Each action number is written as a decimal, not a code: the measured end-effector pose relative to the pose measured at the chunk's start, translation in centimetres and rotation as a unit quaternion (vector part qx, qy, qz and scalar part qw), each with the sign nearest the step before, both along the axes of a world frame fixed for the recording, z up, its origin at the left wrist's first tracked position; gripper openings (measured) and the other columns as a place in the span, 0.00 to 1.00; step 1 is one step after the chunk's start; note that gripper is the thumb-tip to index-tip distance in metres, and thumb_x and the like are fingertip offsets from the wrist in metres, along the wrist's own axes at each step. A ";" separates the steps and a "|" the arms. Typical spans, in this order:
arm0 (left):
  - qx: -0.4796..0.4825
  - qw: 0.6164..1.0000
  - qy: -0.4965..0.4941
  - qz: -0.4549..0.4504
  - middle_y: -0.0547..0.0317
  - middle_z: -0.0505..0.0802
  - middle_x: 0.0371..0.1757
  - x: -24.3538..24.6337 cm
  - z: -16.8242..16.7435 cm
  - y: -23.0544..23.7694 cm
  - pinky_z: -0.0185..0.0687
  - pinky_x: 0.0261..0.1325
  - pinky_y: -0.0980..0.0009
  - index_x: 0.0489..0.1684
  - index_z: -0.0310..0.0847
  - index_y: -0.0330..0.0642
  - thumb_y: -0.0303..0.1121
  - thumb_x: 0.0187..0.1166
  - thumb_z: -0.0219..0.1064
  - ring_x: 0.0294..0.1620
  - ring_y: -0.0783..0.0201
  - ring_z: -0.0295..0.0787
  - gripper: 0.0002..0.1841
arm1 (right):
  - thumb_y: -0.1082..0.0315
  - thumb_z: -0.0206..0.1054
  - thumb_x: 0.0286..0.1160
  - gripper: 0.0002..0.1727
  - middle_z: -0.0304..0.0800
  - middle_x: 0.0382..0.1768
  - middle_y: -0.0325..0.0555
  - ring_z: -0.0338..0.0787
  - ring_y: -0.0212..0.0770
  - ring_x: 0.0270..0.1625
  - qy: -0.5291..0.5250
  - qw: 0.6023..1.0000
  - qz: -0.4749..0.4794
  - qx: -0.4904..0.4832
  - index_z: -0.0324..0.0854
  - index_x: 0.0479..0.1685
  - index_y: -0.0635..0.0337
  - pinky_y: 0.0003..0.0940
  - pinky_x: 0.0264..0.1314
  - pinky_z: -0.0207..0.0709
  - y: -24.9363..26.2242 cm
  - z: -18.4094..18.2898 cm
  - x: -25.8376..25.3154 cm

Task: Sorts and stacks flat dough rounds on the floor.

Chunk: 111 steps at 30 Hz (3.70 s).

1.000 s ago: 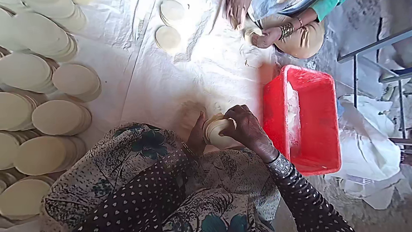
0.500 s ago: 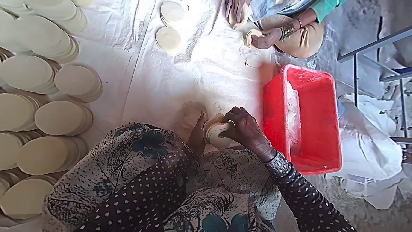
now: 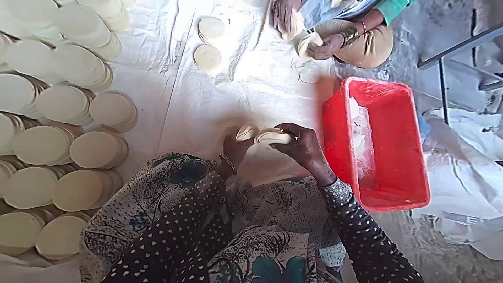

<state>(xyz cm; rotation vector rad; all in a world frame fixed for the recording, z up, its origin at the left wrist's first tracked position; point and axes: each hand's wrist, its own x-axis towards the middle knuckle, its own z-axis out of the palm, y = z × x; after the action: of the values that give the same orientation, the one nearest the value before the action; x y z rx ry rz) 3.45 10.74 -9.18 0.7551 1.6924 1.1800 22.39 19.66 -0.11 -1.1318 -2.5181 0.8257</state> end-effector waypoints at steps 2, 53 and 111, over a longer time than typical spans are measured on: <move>0.027 0.982 0.174 -0.062 0.34 0.91 0.54 -1.8 0.8 0.9 0.82 0.61 0.40 0.63 0.83 0.31 0.38 0.73 0.79 0.55 0.39 0.90 0.25 | 0.64 0.86 0.58 0.20 0.92 0.42 0.54 0.92 0.52 0.41 -0.003 0.998 -0.040 0.042 0.92 0.49 0.63 0.54 0.44 0.84 1.5 -1.5 -1.2; -0.199 0.838 0.434 -0.265 0.31 0.91 0.52 -2.6 5.0 2.9 0.79 0.62 0.34 0.52 0.88 0.30 0.38 0.80 0.72 0.61 0.32 0.87 0.17 | 0.60 0.67 0.82 0.16 0.91 0.49 0.65 0.90 0.66 0.58 -0.219 0.964 -0.067 -0.132 0.88 0.46 0.68 0.67 0.58 0.80 2.5 -5.6 -2.6; -0.119 0.909 0.334 -0.221 0.36 0.93 0.53 -1.8 0.1 1.0 0.79 0.66 0.39 0.60 0.87 0.33 0.35 0.71 0.80 0.58 0.38 0.90 0.22 | 0.70 0.82 0.63 0.23 0.93 0.50 0.63 0.92 0.65 0.55 -0.060 0.985 -0.037 -0.155 0.87 0.61 0.58 0.69 0.57 0.80 2.2 -8.9 -1.6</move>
<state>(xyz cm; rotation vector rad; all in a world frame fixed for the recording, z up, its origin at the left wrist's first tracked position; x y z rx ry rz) 1.63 11.72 -9.12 1.4016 2.0031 0.3933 20.82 21.84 -8.98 -1.4002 -2.4815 1.1923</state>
